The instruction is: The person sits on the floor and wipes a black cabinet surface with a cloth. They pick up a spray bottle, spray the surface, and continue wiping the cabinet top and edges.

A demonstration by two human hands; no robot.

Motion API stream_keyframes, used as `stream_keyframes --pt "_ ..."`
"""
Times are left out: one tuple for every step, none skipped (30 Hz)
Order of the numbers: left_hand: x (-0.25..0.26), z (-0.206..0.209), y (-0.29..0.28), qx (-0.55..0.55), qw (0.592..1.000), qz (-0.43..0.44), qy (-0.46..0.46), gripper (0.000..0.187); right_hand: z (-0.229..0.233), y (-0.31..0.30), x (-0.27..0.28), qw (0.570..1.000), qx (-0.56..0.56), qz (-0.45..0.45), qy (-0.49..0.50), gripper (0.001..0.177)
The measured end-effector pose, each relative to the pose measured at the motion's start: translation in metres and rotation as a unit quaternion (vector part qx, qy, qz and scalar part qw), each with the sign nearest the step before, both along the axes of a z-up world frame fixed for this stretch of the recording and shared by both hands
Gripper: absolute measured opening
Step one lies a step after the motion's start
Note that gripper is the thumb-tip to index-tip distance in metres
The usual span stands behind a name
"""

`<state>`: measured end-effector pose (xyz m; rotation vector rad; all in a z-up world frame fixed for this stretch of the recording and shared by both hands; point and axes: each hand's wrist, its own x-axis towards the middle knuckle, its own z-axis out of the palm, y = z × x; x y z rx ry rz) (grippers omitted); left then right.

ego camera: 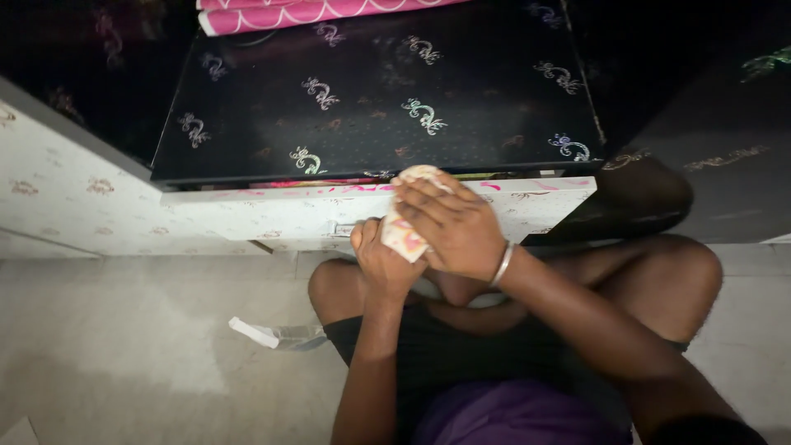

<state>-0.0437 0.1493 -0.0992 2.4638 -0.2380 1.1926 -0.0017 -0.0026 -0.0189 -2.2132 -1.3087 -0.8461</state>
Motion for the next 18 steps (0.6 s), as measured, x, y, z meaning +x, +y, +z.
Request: stream_keyframes --pt "0.001 -0.001 -0.001 -0.016 1.0 -0.004 -0.01 0.033 -0.002 0.005 0.001 1.0 -0.002 0.002 -0.003 0.048" --pt "0.002 -0.003 -0.001 -0.032 0.999 -0.007 -0.021 0.036 -0.003 0.012 0.001 1.0 -0.004 0.006 -0.007 0.048" --pt "0.004 -0.005 -0.001 -0.074 0.997 -0.037 -0.011 0.04 -0.004 0.018 0.002 1.0 -0.007 0.01 -0.011 0.047" --pt "0.004 -0.007 0.0 -0.116 0.991 -0.065 0.0 0.045 -0.005 0.024 0.002 1.0 -0.002 0.015 -0.014 0.045" --pt "0.005 -0.009 0.001 -0.158 0.983 -0.092 0.011 0.049 -0.006 0.03 0.002 1.0 0.003 0.021 -0.017 0.043" --pt "0.004 -0.011 0.001 -0.099 0.994 -0.052 0.014 0.054 -0.006 0.034 0.002 0.999 0.009 0.025 -0.02 0.041" --pt "0.003 -0.014 0.0 -0.039 0.999 -0.011 0.017 0.059 -0.006 0.04 0.002 0.999 0.011 0.031 -0.018 0.04" --pt "0.002 -0.016 -0.002 0.022 0.999 0.027 0.019 0.064 -0.005 0.044 0.003 0.999 0.013 0.034 -0.017 0.04" --pt "0.002 -0.018 -0.002 0.028 0.999 0.033 0.031 0.064 -0.005 0.045 0.003 0.999 0.015 0.038 -0.015 0.039" --pt "0.002 -0.019 -0.002 0.034 0.998 0.04 0.043 0.063 -0.004 0.044 0.003 0.999 0.017 0.042 -0.008 0.039" --pt "0.003 -0.02 -0.002 0.04 0.997 0.046 0.055 0.063 -0.003 0.043 0.003 0.999 0.019 0.045 -0.001 0.039" --pt "0.003 -0.02 -0.002 0.029 0.998 0.038 0.046 0.064 -0.002 0.042 0.003 0.998 0.022 0.051 0.005 0.039" --pt "0.003 -0.02 -0.001 0.018 0.999 0.03 0.038 0.065 -0.001 0.04 0.001 0.999 0.014 0.038 0.009 0.041" --pt "0.003 -0.019 0.0 0.006 0.999 0.027 0.029 0.065 0.0 0.036 -0.002 0.999 0.005 0.03 0.011 0.043" --pt "0.005 -0.018 0.0 -0.005 0.999 0.021 0.03 0.064 0.001 0.033 -0.003 1.0 -0.003 0.021 0.014 0.044" --pt "0.004 -0.018 -0.001 -0.016 0.999 0.016 0.033 0.063 0.002 0.028 -0.006 0.999 -0.014 0.012 0.027 0.049" --pt "0.004 -0.016 0.0 -0.028 0.999 0.011 0.036 0.061 0.003 0.022 -0.008 0.999 -0.025 0.003 0.04 0.053" --pt "0.004 -0.014 0.001 -0.019 0.999 0.01 0.03 0.056 0.004 0.014 -0.009 0.998 -0.038 -0.008 0.052 0.058"
